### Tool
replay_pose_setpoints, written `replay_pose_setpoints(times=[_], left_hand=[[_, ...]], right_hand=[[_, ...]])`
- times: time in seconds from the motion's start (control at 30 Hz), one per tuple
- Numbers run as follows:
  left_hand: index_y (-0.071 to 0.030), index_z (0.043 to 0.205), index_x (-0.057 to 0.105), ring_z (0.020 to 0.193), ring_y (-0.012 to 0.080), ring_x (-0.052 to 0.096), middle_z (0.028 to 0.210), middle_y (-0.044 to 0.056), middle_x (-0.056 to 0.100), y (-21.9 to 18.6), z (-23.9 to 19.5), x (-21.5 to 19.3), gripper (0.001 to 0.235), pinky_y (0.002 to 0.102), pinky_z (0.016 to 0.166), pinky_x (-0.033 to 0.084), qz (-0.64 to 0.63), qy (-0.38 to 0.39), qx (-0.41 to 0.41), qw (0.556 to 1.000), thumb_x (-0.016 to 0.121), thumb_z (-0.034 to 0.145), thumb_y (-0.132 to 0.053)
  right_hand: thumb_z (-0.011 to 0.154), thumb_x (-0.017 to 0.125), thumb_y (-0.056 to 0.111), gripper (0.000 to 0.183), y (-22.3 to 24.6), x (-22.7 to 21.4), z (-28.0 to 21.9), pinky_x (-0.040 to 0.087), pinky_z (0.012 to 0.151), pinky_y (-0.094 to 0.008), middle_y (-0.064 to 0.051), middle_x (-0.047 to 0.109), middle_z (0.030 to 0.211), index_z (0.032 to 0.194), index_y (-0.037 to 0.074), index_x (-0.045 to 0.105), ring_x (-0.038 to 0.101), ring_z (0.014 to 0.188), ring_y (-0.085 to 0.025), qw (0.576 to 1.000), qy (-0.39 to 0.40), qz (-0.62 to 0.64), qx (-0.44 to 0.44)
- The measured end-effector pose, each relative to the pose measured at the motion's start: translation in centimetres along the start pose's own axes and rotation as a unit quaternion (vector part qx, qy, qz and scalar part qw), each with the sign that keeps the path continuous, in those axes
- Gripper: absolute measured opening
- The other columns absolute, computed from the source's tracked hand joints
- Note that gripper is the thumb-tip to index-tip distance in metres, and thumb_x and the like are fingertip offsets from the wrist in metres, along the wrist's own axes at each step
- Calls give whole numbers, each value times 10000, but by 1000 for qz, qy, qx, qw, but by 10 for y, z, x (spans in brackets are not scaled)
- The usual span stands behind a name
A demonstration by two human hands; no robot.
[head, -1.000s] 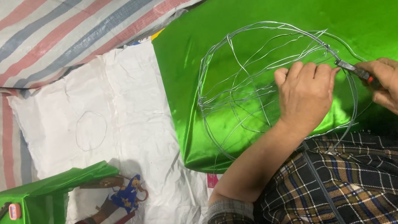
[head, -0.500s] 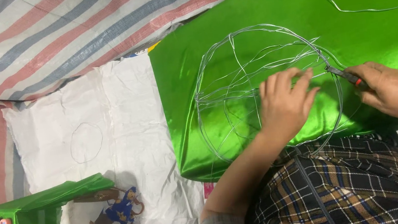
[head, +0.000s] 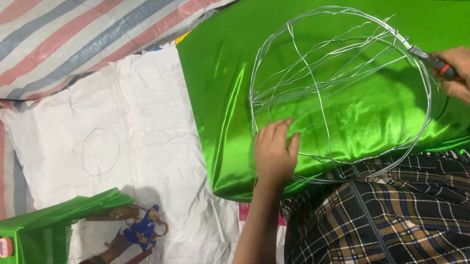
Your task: Assembling a wire frame by bending and cutting metal wire with pliers
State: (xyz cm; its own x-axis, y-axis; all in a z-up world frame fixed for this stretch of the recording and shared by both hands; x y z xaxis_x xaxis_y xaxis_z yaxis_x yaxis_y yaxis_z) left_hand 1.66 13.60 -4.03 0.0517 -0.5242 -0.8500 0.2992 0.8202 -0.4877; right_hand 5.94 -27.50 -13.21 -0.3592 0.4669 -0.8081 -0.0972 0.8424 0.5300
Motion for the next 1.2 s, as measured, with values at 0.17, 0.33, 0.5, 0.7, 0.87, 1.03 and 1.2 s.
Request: replay_pose_setpoints(times=[0.17,0.33,0.5,0.7,0.87,1.03,1.2], left_hand=[[-71,1128,741,644,150,646,828,53,748,0,5,15,196,296,579,561,-2,-72,40,997,582,1029,-11],[-31,1112,737,642,155,666,837,89,740,7,1,24,144,316,580,610,-23,-74,29,997,632,1013,-31],[-77,975,725,668,238,710,770,74,692,16,0,37,150,361,598,580,-15,-91,29,995,593,1009,-140],[-46,1033,711,719,191,712,879,91,753,-5,7,14,145,376,675,608,-48,-104,44,992,608,1027,-147],[-87,952,702,710,186,666,855,50,728,-22,13,-9,103,366,659,523,-33,-137,52,989,649,995,-165],[-78,972,700,715,195,655,874,56,723,-32,14,-18,107,366,666,519,-32,-147,54,987,632,1001,-155],[-68,1043,704,781,206,670,967,60,723,-38,17,-28,127,384,708,540,-90,-103,32,990,597,1004,-125]], right_hand=[[824,721,50,745,-48,17,5,510,895,-481,-296,626,1107,1558,54,594,624,1019,-455,985,-152,-76,-23],[792,558,-215,775,-153,43,35,363,1034,-521,-377,546,1238,1558,-103,531,511,1153,-521,972,-227,2,-61],[793,508,-366,860,-215,62,58,357,1084,-538,-444,495,1418,1622,-174,389,496,1220,-569,952,-283,40,-111],[838,738,-417,1089,-212,58,67,429,973,-506,-465,456,1556,1752,-77,254,539,1165,-569,952,-297,-31,-65],[1047,628,-215,758,-79,6,22,471,947,-530,-438,465,1349,1730,-176,302,529,1045,-517,952,-258,29,-160],[1138,362,89,590,79,-47,-16,419,1020,-587,-470,458,1362,1611,-258,305,491,1155,-547,923,-228,299,-80],[1181,540,368,221,74,-18,-20,408,550,-190,24,532,840,1293,179,572,469,686,-61,801,-171,574,-2]])
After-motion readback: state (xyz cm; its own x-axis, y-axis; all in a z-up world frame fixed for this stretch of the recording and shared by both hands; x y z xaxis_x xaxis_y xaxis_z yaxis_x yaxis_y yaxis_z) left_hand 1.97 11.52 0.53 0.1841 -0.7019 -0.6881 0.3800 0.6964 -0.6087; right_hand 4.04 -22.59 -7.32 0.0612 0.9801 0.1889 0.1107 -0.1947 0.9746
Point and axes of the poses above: each hand's wrist, its own z-axis towards the middle knuckle, its own x-axis out of the palm, y = z × x, the point moved 7 cm from there along z, towards the middle knuckle
